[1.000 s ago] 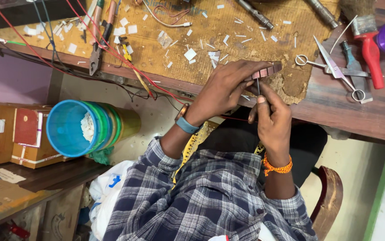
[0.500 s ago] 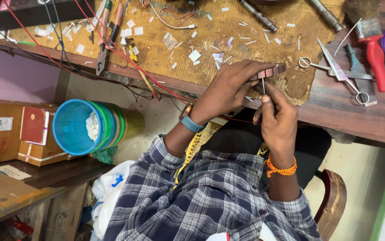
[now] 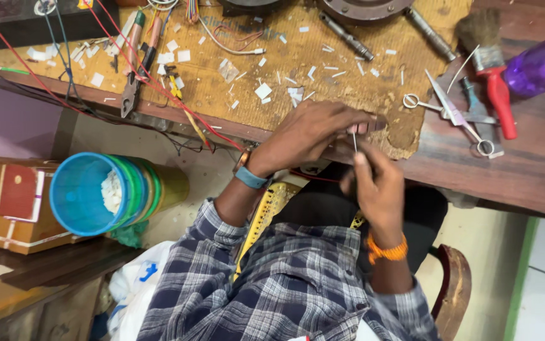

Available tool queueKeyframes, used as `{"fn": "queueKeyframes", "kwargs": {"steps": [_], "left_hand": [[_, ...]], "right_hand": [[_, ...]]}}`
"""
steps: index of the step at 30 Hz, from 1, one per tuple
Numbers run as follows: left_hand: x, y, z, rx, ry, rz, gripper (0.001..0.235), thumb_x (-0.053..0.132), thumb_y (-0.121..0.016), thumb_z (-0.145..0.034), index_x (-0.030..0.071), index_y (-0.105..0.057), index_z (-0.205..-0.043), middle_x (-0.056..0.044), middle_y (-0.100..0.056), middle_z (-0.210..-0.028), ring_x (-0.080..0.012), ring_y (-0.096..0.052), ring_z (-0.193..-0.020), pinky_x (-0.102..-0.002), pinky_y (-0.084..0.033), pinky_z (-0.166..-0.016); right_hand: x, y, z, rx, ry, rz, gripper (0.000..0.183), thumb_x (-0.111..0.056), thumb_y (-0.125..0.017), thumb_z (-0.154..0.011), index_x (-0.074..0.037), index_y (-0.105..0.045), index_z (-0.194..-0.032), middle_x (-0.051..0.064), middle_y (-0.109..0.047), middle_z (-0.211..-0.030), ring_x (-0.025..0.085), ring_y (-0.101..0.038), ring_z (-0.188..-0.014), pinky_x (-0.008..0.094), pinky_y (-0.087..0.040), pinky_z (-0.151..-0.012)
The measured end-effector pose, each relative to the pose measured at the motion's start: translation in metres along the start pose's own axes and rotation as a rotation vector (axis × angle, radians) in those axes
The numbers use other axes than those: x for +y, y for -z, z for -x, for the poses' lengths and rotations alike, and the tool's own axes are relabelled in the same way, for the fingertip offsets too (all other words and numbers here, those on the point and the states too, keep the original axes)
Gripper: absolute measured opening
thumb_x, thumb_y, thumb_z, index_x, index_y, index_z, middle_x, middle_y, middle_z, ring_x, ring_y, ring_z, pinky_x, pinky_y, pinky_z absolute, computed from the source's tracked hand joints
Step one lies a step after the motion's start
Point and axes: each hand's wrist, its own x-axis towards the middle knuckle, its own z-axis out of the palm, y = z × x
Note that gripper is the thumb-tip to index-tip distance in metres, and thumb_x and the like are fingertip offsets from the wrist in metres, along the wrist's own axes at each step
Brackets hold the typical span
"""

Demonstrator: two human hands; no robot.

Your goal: The person uses a green screwdriver to adjust and tighten small components on a circular electrical part, likely a motor commutator. They repeatedly probe the copper segments and pink insulators, occasionally flipping the part to access different sides.

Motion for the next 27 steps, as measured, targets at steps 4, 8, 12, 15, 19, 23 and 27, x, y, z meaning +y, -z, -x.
{"fn": "queueKeyframes", "kwargs": {"steps": [4, 8, 12, 15, 19, 23, 27], "left_hand": [[-0.012, -0.005, 0.023, -0.022, 0.118, 0.180, 0.090, 0.018, -0.080, -0.091, 0.021, -0.027, -0.164, -0.004, -0.076, -0.128, -0.0311, -0.072, -0.105, -0.044, -0.058, -0.091], [-0.024, -0.018, 0.029, -0.005, 0.092, 0.337, 0.102, 0.025, -0.089, -0.087, 0.026, -0.022, -0.164, -0.001, -0.077, -0.127, -0.0246, -0.076, -0.117, -0.037, -0.061, -0.096], [-0.033, -0.030, 0.042, -0.055, 0.246, 0.401, 0.104, 0.026, -0.091, -0.085, 0.020, -0.023, -0.163, 0.001, -0.076, -0.129, -0.0212, -0.078, -0.115, -0.035, -0.061, -0.093], [-0.042, -0.034, 0.047, -0.094, 0.314, 0.324, 0.106, 0.019, -0.092, -0.080, 0.015, -0.024, -0.162, -0.004, -0.074, -0.130, -0.0288, -0.073, -0.117, -0.040, -0.060, -0.100], [-0.029, -0.021, 0.042, -0.010, 0.279, 0.399, 0.103, 0.011, -0.087, -0.076, 0.015, -0.030, -0.161, -0.004, -0.077, -0.124, -0.0305, -0.073, -0.118, -0.041, -0.057, -0.103], [-0.022, -0.015, 0.030, 0.128, 0.218, 0.376, 0.098, 0.018, -0.081, -0.081, 0.016, -0.027, -0.163, -0.001, -0.075, -0.123, -0.0279, -0.072, -0.113, -0.041, -0.057, -0.101], [-0.021, -0.012, 0.022, 0.171, 0.286, 0.244, 0.064, 0.016, -0.074, -0.091, 0.016, -0.051, -0.151, -0.010, -0.072, -0.132, -0.0307, -0.070, -0.120, -0.041, -0.056, -0.102]], "right_hand": [[-0.008, 0.042, 0.031, 0.010, 0.124, -0.091, 0.026, -0.011, -0.057, -0.109, 0.007, -0.064, -0.127, 0.010, -0.075, -0.110, 0.009, -0.060, -0.065, 0.023, -0.050, -0.057], [-0.010, 0.069, 0.002, 0.098, 0.175, 0.215, 0.022, -0.009, -0.071, -0.103, 0.003, -0.072, -0.121, 0.016, -0.067, -0.094, 0.015, -0.057, -0.073, 0.025, -0.044, -0.064], [-0.008, 0.060, -0.043, -0.190, 0.449, 0.384, 0.014, -0.005, -0.075, -0.102, -0.007, -0.075, -0.116, 0.013, -0.075, -0.112, 0.020, -0.071, -0.102, 0.029, -0.058, -0.088], [-0.006, 0.053, -0.058, -0.338, 0.457, 0.469, 0.027, -0.006, -0.078, -0.089, -0.007, -0.073, -0.115, 0.013, -0.074, -0.118, 0.026, -0.072, -0.110, 0.035, -0.057, -0.094], [0.008, 0.061, -0.056, -0.349, 0.524, 0.487, 0.049, -0.012, -0.087, -0.069, -0.006, -0.072, -0.115, 0.013, -0.074, -0.118, 0.030, -0.072, -0.108, 0.039, -0.056, -0.091], [0.064, 0.082, -0.050, -0.065, 0.086, 0.503, 0.065, -0.002, -0.084, -0.070, -0.012, -0.074, -0.134, 0.020, -0.059, -0.089, 0.032, -0.059, -0.080, 0.040, -0.057, -0.072], [0.108, 0.091, -0.012, 0.401, -0.001, -0.842, 0.035, -0.019, -0.063, -0.102, -0.013, -0.058, -0.136, 0.004, -0.066, -0.109, 0.013, -0.058, -0.080, 0.027, -0.045, -0.063]]}}
